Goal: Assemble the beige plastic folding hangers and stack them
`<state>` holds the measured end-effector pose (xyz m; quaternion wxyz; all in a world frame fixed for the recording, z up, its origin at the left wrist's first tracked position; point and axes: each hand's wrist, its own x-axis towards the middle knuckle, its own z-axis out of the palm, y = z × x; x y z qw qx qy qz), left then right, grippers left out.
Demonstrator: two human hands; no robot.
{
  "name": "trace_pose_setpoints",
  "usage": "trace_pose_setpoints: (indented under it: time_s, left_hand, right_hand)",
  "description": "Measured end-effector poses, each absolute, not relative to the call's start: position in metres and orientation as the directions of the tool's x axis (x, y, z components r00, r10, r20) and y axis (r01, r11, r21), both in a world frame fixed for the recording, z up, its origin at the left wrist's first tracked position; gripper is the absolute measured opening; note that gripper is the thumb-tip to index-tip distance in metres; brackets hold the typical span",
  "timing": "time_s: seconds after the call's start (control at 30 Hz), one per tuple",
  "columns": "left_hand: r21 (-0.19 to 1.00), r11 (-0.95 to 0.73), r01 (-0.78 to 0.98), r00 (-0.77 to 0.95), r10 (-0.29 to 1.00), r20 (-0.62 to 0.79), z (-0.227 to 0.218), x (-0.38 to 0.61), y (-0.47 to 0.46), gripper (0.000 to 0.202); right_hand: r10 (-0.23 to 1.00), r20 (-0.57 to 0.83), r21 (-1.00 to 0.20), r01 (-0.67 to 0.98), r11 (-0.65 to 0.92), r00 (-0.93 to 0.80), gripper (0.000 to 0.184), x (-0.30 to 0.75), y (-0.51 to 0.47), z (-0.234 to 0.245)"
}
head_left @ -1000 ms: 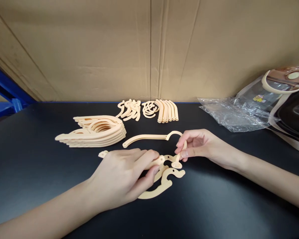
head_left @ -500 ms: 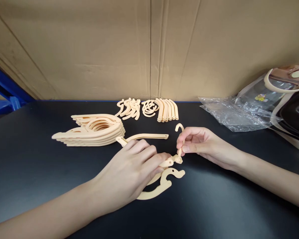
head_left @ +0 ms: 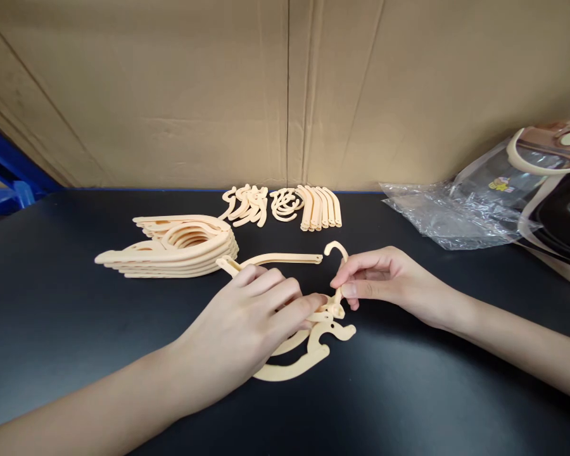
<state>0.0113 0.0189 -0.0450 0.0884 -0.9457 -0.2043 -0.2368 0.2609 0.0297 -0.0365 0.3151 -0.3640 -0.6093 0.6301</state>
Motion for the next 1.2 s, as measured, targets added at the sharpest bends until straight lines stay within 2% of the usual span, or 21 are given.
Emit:
trace_pose_setpoints:
  time_s: [0.47, 0.8, 0.93, 1.2]
  left_hand:
    - [-0.146, -0.883, 0.446, 0.810, 0.328, 0.486, -0.048, 0.008, 0.018, 0.022]
    - [-0.210, -0.848, 0.487, 0.817, 0.357, 0.453, -0.039, 0.012, 0.014, 0.030]
    - [-0.254, -0.834, 0.489, 0.832, 0.358, 0.425, -0.040, 0.012, 0.013, 0.031]
    - [-0.206, -0.829, 0.519, 0.801, 0.388, 0.456, -0.049, 0.010, 0.014, 0.032]
  right_hand:
    - [0.890, 0.001, -0.979, 0.180, 0.093, -0.457, 0.006, 0.255, 0.018, -0.026]
    - [0.910, 0.148, -0.875, 0.378, 0.303, -0.387, 0.015, 0.253, 0.012, -0.025]
    - [0.915, 0.145, -0.863, 0.403, 0.303, -0.377, 0.017, 0.253, 0.010, -0.026]
    - [0.914, 0.143, -0.866, 0.399, 0.301, -0.379, 0.015, 0.249, 0.008, -0.029]
